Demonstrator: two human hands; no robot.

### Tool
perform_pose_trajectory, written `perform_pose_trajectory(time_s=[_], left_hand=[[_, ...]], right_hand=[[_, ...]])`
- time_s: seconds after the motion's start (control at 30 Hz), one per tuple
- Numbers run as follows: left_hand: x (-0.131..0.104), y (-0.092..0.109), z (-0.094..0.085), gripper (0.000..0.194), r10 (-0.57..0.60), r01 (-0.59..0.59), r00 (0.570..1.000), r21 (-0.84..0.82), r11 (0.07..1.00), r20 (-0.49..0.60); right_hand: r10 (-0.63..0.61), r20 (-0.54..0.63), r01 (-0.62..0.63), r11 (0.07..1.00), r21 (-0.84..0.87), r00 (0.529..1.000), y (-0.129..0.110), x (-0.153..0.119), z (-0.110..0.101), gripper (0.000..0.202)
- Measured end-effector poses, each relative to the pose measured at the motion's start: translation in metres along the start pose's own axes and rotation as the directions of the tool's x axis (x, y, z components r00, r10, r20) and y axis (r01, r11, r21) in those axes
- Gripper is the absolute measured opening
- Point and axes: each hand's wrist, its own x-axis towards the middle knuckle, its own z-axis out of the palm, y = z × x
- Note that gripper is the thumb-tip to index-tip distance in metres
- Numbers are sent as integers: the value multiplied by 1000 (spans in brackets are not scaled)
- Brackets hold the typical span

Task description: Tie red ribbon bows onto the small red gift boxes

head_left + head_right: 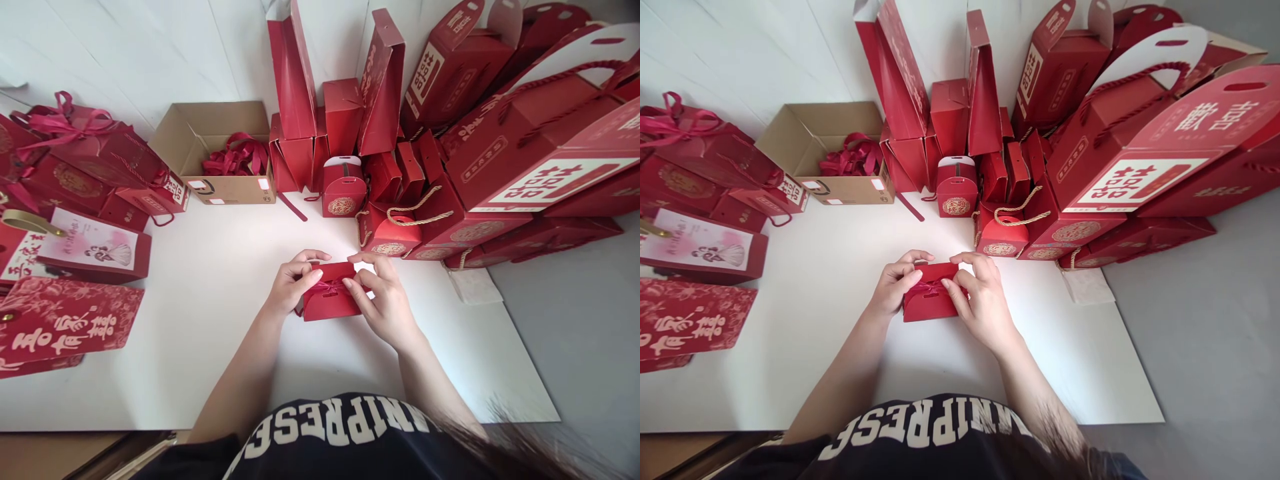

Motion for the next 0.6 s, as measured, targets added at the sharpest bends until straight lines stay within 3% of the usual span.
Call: perform_pose_trajectory(time_s=[0.23,0.37,0.6], left_hand=[[1,-6,8,47,-51,42,996,-123,992,-73],[1,-2,8,47,-76,66,993,-114,991,-85],[0,9,-4,38,-117,111,992,-130,985,-41]], right_hand=[[-10,-29,10,1000,-11,1000,5,2,3,25],[-29,-84,24,998,-53,996,7,2,2,25],[167,-104,-162,985,52,980,15,0,-11,31]])
